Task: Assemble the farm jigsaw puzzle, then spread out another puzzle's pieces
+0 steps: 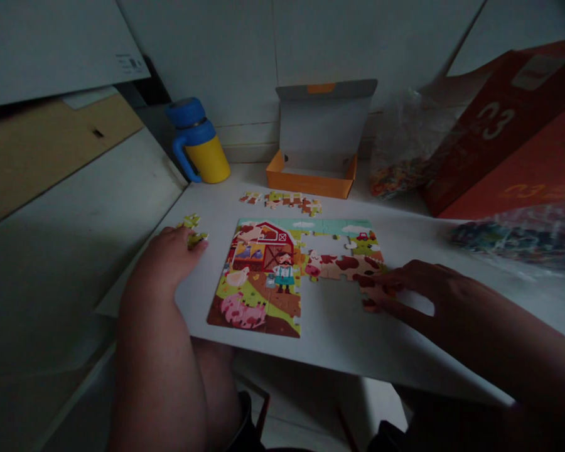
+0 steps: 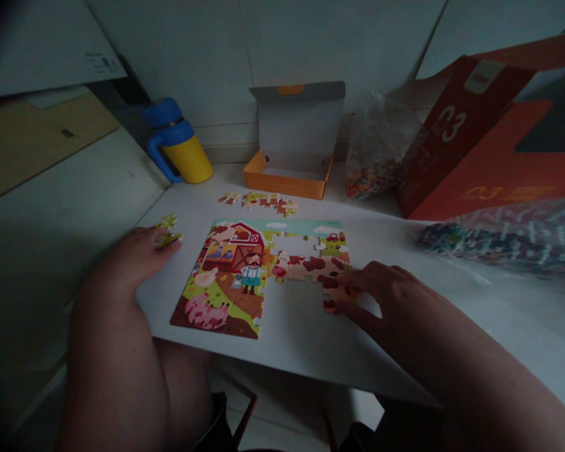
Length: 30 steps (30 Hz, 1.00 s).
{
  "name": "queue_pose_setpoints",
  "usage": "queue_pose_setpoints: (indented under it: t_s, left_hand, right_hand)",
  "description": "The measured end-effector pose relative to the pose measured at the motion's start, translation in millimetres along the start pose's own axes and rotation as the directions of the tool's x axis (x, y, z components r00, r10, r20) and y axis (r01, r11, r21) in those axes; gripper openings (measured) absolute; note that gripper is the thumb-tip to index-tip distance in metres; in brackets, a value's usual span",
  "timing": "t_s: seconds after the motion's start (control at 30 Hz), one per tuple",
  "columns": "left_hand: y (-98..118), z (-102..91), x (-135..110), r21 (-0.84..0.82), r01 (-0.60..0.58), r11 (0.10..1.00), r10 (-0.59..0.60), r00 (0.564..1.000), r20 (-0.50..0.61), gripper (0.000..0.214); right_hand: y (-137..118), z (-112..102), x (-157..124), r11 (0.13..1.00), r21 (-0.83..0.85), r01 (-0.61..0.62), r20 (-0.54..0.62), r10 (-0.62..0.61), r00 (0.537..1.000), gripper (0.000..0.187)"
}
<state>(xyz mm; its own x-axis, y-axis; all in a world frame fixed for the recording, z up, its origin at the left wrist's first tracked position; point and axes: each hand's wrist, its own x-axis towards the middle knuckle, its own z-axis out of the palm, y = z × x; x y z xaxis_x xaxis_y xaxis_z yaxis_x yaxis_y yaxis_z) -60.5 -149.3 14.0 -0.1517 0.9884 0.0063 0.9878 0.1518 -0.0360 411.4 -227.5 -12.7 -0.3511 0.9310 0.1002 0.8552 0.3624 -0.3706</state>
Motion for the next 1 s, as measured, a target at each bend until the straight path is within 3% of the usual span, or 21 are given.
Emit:
queue_pose_setpoints:
  t_s: [0.17, 0.27, 0.47, 0.63, 0.77, 1.0]
  left_hand:
    - [5.1, -4.7, 1.5, -0.246, 0.281, 0.928, -0.266, 0.959, 0.095, 0.062]
    - [6.1, -6.9, 3.7, -0.271, 0.38, 0.884, -0.352, 0.924, 0.15, 0.069]
    - [3.0, -10.8, 3.5, -0.21, 0.395, 0.894, -0.364, 0.916, 0.17, 0.066]
    - [-0.2, -8.0, 5.7, -0.244, 0.382, 0.892, -0.35, 0.922, 0.162, 0.058]
    - [0.0, -5.0, 7.3, -0.335, 0.385, 0.86, -0.356, 0.923, 0.148, 0.044]
    - [5.6, -5.5, 4.0, -0.369, 0.363, 0.855, -0.321, 0.931, 0.172, 0.028]
  right_hand:
    - [0.6, 1.2, 1.8, 1.0, 0.006, -0.02, 0.01, 0.02, 1.0, 0.039]
    - [0.7, 1.5, 2.5, 0.999, 0.018, -0.027, 0.026, 0.027, 0.999, 0.042]
    - [-1.6, -2.7, 5.2, 0.998, 0.035, -0.048, 0.066, 0.045, 0.997, 0.041]
    - [-0.1, -2.6, 4.4, 0.996, 0.011, -0.094, 0.073, 0.093, 0.993, 0.042]
    - [1.7, -3.3, 5.1, 0.998, 0.008, -0.068, 0.111, 0.067, 0.992, 0.041]
    - [2.4, -2.4, 5.0, 0.999, -0.019, -0.032, 0.074, 0.033, 0.997, 0.036]
